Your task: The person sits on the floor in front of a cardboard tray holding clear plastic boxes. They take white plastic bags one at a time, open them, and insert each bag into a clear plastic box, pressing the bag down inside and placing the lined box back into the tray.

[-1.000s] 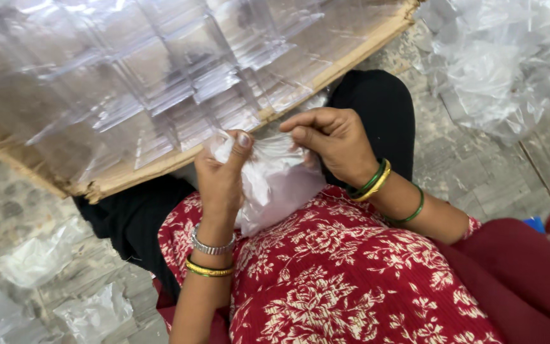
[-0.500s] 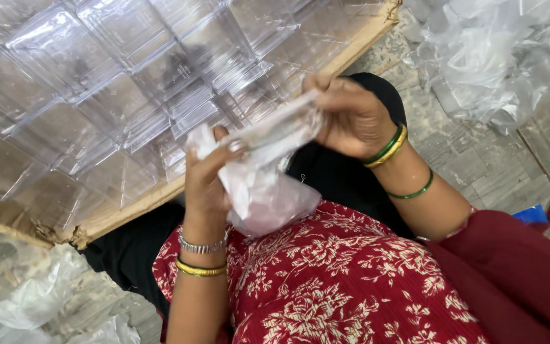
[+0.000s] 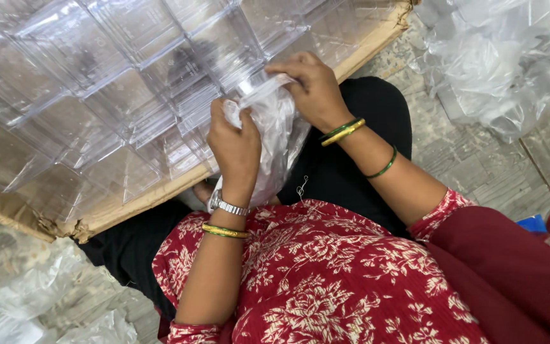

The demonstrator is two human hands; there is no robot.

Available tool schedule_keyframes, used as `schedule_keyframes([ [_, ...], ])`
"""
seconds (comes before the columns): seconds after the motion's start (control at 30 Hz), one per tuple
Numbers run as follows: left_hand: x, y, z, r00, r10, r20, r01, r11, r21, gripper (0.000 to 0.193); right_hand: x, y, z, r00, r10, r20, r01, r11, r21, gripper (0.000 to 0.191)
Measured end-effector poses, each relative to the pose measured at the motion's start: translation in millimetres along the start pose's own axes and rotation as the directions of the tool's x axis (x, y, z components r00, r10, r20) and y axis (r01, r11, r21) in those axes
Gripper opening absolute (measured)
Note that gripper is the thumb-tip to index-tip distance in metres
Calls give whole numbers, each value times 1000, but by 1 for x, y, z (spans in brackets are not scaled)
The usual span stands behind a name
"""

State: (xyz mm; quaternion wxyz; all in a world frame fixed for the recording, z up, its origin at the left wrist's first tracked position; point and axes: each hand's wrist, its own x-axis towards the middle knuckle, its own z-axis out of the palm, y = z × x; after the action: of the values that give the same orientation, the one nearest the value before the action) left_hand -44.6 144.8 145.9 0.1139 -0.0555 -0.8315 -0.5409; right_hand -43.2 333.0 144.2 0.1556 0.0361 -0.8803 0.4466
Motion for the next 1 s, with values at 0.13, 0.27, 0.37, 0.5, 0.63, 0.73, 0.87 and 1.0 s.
schedule_keyframes([
  [0.13,-9,-18,6,974,-217,60,225,957,-185,26,-23,-6,-3,997,24,-71,1,944,330,42],
  [0.27,-13,-45,13,994,-87,72,113,775,-621,19,-46,-15,-5,978,148,-148,-42,832,554,36],
  [0.37,-14,-45,14,956,-249,155,286,677,-678,17,-56,-20,-1,955,275,-111,-88,621,779,28],
  [0.5,-17,-21,-7,898,-283,336,438,514,-738,25,-70,-24,1,954,268,-137,-9,479,878,25],
  [0.63,-24,3,-32,804,-125,582,586,334,-738,40,-81,-26,-2,950,189,-248,89,599,796,24],
  [0.73,-36,6,-36,863,-82,498,483,424,-766,41,-83,-31,-1,939,201,-278,104,606,789,25],
  [0.87,-55,-1,-26,894,-114,433,438,427,-791,35,-81,-39,2,942,236,-238,83,524,848,28],
  [1.0,-64,2,-21,828,-220,515,561,330,-759,34,-81,-49,-7,990,109,-86,31,431,902,41],
])
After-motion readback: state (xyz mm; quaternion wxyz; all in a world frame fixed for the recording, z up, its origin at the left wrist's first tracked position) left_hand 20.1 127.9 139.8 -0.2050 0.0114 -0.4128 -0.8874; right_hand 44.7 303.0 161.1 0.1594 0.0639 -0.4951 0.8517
